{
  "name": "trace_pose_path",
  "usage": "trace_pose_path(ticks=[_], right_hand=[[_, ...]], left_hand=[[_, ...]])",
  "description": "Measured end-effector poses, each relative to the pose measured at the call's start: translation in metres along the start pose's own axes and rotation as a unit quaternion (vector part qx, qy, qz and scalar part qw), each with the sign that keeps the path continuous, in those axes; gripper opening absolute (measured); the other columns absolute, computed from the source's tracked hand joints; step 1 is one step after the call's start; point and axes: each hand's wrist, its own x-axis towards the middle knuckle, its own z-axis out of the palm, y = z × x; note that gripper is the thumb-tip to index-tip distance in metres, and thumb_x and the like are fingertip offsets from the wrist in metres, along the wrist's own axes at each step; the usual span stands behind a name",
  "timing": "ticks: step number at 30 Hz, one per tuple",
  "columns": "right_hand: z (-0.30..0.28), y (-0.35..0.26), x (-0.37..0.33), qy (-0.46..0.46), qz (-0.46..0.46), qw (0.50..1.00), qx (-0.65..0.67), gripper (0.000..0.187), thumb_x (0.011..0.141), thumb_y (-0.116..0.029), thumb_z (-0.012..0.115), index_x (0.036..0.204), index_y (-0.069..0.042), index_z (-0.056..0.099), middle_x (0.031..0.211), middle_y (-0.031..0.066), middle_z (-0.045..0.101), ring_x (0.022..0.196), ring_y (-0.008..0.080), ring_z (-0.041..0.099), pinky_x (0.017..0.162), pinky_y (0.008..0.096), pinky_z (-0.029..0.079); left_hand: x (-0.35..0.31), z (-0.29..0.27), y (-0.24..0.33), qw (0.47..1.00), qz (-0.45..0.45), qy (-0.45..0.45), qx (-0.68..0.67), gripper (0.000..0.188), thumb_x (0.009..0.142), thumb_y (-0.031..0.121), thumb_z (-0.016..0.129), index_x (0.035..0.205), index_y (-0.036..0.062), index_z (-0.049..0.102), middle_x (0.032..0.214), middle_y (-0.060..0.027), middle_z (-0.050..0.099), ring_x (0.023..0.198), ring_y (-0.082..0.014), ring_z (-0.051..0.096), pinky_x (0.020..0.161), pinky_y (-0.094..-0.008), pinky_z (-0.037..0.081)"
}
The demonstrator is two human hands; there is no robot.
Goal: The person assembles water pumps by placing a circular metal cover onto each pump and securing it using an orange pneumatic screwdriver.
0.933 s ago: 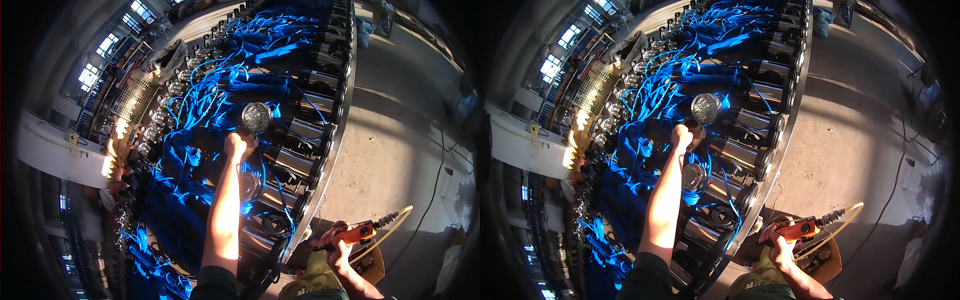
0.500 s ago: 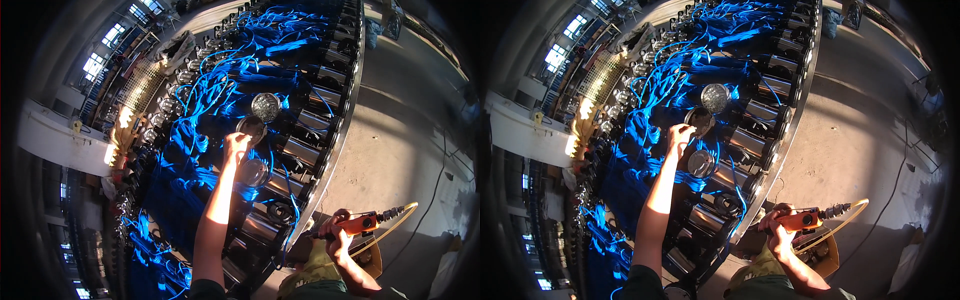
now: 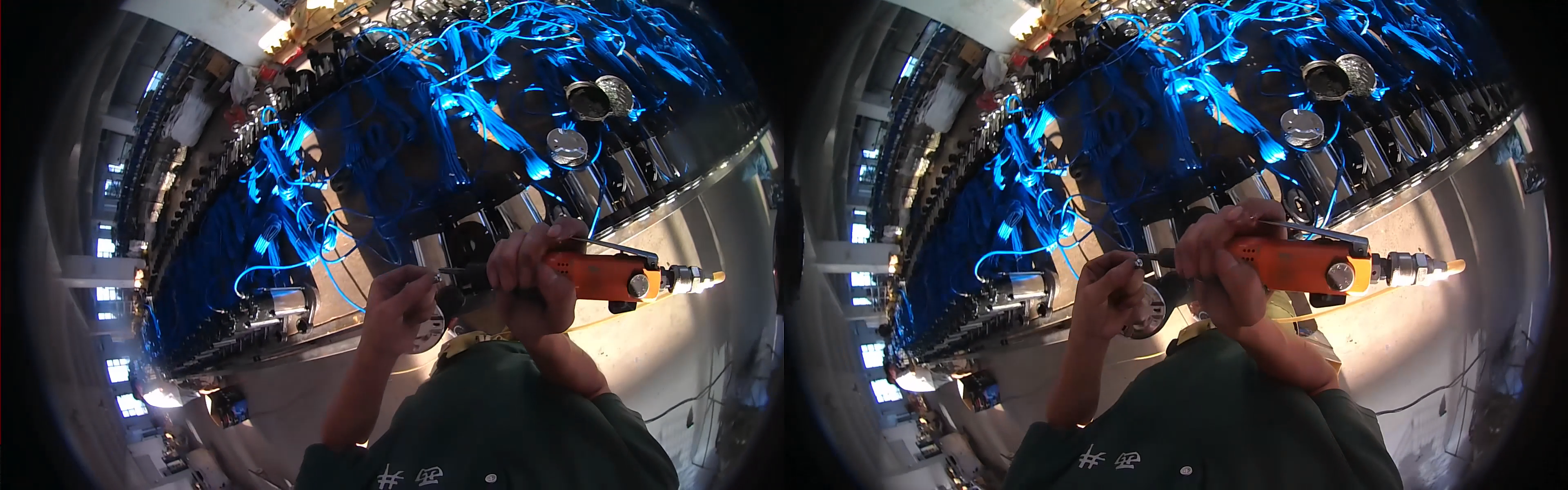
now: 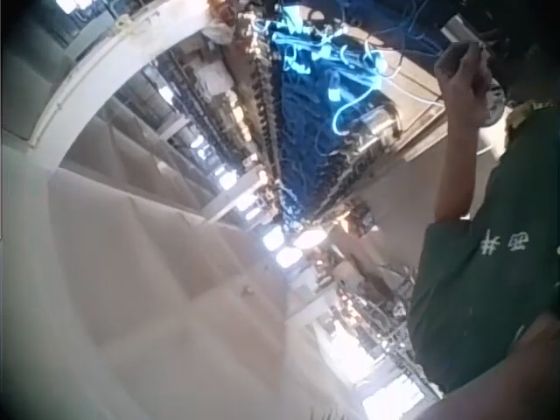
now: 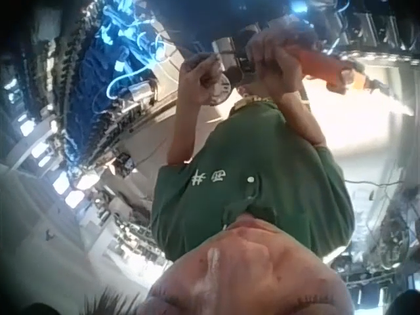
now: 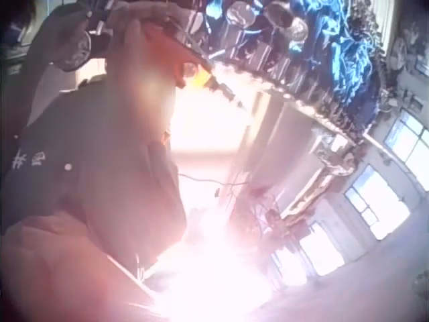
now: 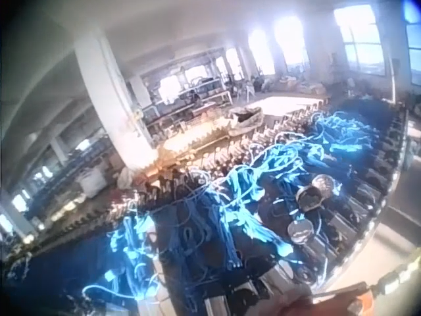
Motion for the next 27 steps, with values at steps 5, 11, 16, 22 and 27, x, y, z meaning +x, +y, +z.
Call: trace_pose_path(ticks=[5, 11, 16, 22, 27], right_hand=[[0.029, 0.029, -0.022, -0.027, 0.047, 0.998, 0.019, 0.034, 0.082, -0.009, 0.048, 0.115, -0.007, 0.04, 0.07, 0.0046, 0.044, 0.059, 0.0158, 0.045, 0.054, 0.0309, 0.042], [0.046, 0.048, -0.035, -0.048, 0.059, 0.997, 0.003, 0.034, 0.083, -0.012, 0.046, 0.116, -0.006, 0.041, 0.07, 0.0042, 0.043, 0.058, 0.015, 0.044, 0.052, 0.0301, 0.041], [0.046, 0.053, -0.04, -0.045, 0.052, 0.997, -0.02, 0.034, 0.083, -0.011, 0.046, 0.116, -0.006, 0.042, 0.069, 0.0043, 0.043, 0.058, 0.0152, 0.045, 0.052, 0.0305, 0.042], [0.038, 0.056, -0.041, -0.059, 0.05, 0.997, -0.02, 0.034, 0.083, -0.011, 0.046, 0.116, -0.006, 0.042, 0.069, 0.0046, 0.045, 0.058, 0.0155, 0.047, 0.053, 0.0302, 0.043], [0.03, 0.056, -0.04, -0.057, 0.053, 0.997, -0.014, 0.033, 0.083, -0.011, 0.046, 0.116, -0.006, 0.042, 0.069, 0.0041, 0.045, 0.059, 0.015, 0.048, 0.053, 0.03, 0.044]], left_hand=[[-0.037, -0.018, 0.005, 0.99, 0.016, 0.112, -0.082, 0.008, 0.091, 0.008, 0.059, 0.095, 0.0022, 0.062, 0.06, 0.0025, 0.039, 0.052, -0.007, 0.033, 0.045, -0.0225, 0.025], [-0.054, -0.056, -0.001, 0.991, 0.064, 0.023, -0.114, 0.009, 0.089, 0.006, 0.061, 0.096, 0.001, 0.063, 0.065, -0.0001, 0.05, 0.056, -0.0087, 0.043, 0.046, -0.0225, 0.031], [-0.054, -0.063, 0.001, 0.994, 0.075, 0.069, -0.044, 0.011, 0.087, 0.005, 0.064, 0.096, -0.0001, 0.065, 0.066, -0.0015, 0.056, 0.052, -0.0085, 0.045, 0.045, -0.0222, 0.033], [-0.05, -0.061, 0.001, 0.994, 0.063, 0.083, -0.041, 0.009, 0.086, 0.005, 0.065, 0.094, -0.0001, 0.065, 0.063, 0.0008, 0.05, 0.05, -0.0068, 0.039, 0.044, -0.0225, 0.029], [-0.044, -0.06, -0.003, 0.994, 0.042, 0.072, -0.07, 0.007, 0.086, 0.004, 0.064, 0.092, -0.0004, 0.064, 0.059, 0.0025, 0.042, 0.05, -0.0069, 0.033, 0.044, -0.0228, 0.026]])
